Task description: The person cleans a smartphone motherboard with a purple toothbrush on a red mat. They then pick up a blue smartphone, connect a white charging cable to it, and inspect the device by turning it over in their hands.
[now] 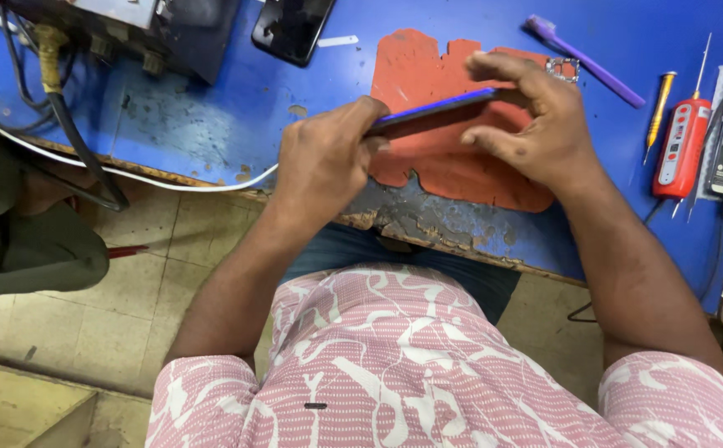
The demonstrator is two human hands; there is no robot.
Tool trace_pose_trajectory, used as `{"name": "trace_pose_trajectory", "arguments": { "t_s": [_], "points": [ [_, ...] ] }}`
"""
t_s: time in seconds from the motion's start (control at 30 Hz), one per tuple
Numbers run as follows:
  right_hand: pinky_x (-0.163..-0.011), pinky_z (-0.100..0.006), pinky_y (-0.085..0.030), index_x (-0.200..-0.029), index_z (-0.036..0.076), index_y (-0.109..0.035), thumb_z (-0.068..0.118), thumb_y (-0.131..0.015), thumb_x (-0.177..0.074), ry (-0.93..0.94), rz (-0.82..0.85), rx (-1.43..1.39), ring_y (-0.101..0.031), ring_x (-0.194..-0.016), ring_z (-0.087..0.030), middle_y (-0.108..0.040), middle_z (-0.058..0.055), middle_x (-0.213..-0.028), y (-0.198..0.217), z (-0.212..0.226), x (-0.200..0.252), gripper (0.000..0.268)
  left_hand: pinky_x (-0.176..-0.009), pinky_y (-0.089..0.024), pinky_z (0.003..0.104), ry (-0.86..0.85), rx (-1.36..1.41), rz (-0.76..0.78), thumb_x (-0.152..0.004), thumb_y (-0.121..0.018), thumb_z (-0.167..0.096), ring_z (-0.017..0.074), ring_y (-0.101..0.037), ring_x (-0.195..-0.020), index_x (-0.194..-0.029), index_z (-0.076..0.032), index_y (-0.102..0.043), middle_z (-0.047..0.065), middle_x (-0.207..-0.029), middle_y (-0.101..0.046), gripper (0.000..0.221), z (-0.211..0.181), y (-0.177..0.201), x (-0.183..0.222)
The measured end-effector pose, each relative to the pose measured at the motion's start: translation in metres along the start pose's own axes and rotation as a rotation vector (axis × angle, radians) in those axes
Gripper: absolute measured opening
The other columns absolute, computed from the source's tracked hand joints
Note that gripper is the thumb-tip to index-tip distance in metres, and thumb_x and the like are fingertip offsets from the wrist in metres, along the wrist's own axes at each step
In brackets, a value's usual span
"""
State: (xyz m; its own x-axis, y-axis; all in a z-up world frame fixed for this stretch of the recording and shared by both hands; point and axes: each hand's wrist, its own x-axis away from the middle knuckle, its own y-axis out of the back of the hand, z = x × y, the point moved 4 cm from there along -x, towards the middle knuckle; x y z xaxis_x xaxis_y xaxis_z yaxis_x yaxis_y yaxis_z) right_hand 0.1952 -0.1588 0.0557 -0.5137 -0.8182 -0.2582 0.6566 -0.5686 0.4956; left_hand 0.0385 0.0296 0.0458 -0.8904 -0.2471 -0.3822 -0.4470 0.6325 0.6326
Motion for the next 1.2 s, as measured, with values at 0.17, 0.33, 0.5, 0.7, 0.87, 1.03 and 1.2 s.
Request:
{"name": "trace_pose_trajectory", "arguments": {
  "t_s": [0.17,0.33,0.5,0.7,0.87,1.03,1.2],
  "points": [
    [-0.09,-0.03,-0.063,-0.118,-0.002,-0.071,-0.01,-0.075,-0.094,-0.099,0.105,-0.177,-0.076,-0.098,-0.017,-0.076,-0.012,-0.113,-0.017,-0.017,0.017,0.025,-0.072,-0.054,0.044,-0.042,0.068,0.045,-0.09,-0.08,-0.009,0.0309,-0.072,-0.086,-0.107,-0.007,-0.064,0.01,-0.093,-0.073,0.023,-0.009,0.001,0.005],
    [-0.089,-0.028,-0.064,-0.117,-0.005,-0.07,-0.009,-0.076,-0.099,-0.105,0.05,-0.288,-0.075,-0.095,-0.016,-0.075,-0.013,-0.107,-0.011,-0.045,0.026,0.019,-0.074,-0.054,0.042,0.011,0.047,0.03,-0.091,-0.079,-0.013,0.0323,-0.072,-0.09,-0.108,-0.006,-0.066,0.011,-0.099,-0.073,0.023,0.005,0.017,0.009],
    [-0.09,-0.027,-0.063,-0.115,-0.005,-0.068,-0.004,-0.08,-0.1,-0.216,-0.01,-0.346,-0.073,-0.094,-0.015,-0.073,-0.012,-0.105,-0.011,-0.061,0.03,0.02,-0.077,-0.054,0.043,0.021,0.068,0.035,-0.097,-0.073,-0.012,0.0331,-0.07,-0.091,-0.111,-0.007,-0.068,0.011,-0.1,-0.072,0.015,0.012,0.02,0.017],
    [-0.09,-0.032,-0.068,-0.112,-0.003,-0.068,0.001,-0.082,-0.098,-0.276,-0.032,-0.492,-0.075,-0.095,-0.016,-0.075,-0.011,-0.109,-0.015,-0.063,0.03,0.02,-0.076,-0.053,0.043,-0.03,0.081,0.023,-0.1,-0.071,-0.011,0.0321,-0.068,-0.088,-0.111,-0.005,-0.069,0.011,-0.095,-0.068,0.012,0.014,0.02,0.019],
    [-0.093,-0.032,-0.064,-0.111,-0.008,-0.068,-0.002,-0.084,-0.099,-0.189,0.008,-0.357,-0.074,-0.098,-0.019,-0.074,-0.016,-0.11,-0.011,-0.065,0.033,0.02,-0.077,-0.053,0.042,-0.074,0.03,0.0,-0.101,-0.071,-0.012,0.0282,-0.067,-0.088,-0.109,-0.005,-0.068,0.008,-0.094,-0.066,0.011,0.015,0.018,0.022],
    [-0.097,-0.032,-0.066,-0.114,-0.003,-0.069,-0.002,-0.082,-0.099,-0.168,0.035,-0.425,-0.076,-0.108,-0.021,-0.075,-0.018,-0.113,-0.016,-0.059,0.028,0.02,-0.076,-0.051,0.04,-0.114,-0.046,-0.012,-0.101,-0.073,-0.011,0.0245,-0.063,-0.085,-0.11,-0.005,-0.07,0.006,-0.094,-0.065,0.012,0.016,0.016,0.026],
    [-0.1,-0.032,-0.064,-0.115,-0.003,-0.068,-0.005,-0.081,-0.1,-0.176,0.042,-0.387,-0.075,-0.11,-0.022,-0.075,-0.018,-0.114,-0.015,-0.058,0.029,0.021,-0.076,-0.051,0.039,-0.12,-0.049,-0.011,-0.099,-0.074,-0.01,0.0238,-0.062,-0.085,-0.113,-0.004,-0.07,0.005,-0.094,-0.065,0.015,0.019,0.013,0.027]
  ]
}}
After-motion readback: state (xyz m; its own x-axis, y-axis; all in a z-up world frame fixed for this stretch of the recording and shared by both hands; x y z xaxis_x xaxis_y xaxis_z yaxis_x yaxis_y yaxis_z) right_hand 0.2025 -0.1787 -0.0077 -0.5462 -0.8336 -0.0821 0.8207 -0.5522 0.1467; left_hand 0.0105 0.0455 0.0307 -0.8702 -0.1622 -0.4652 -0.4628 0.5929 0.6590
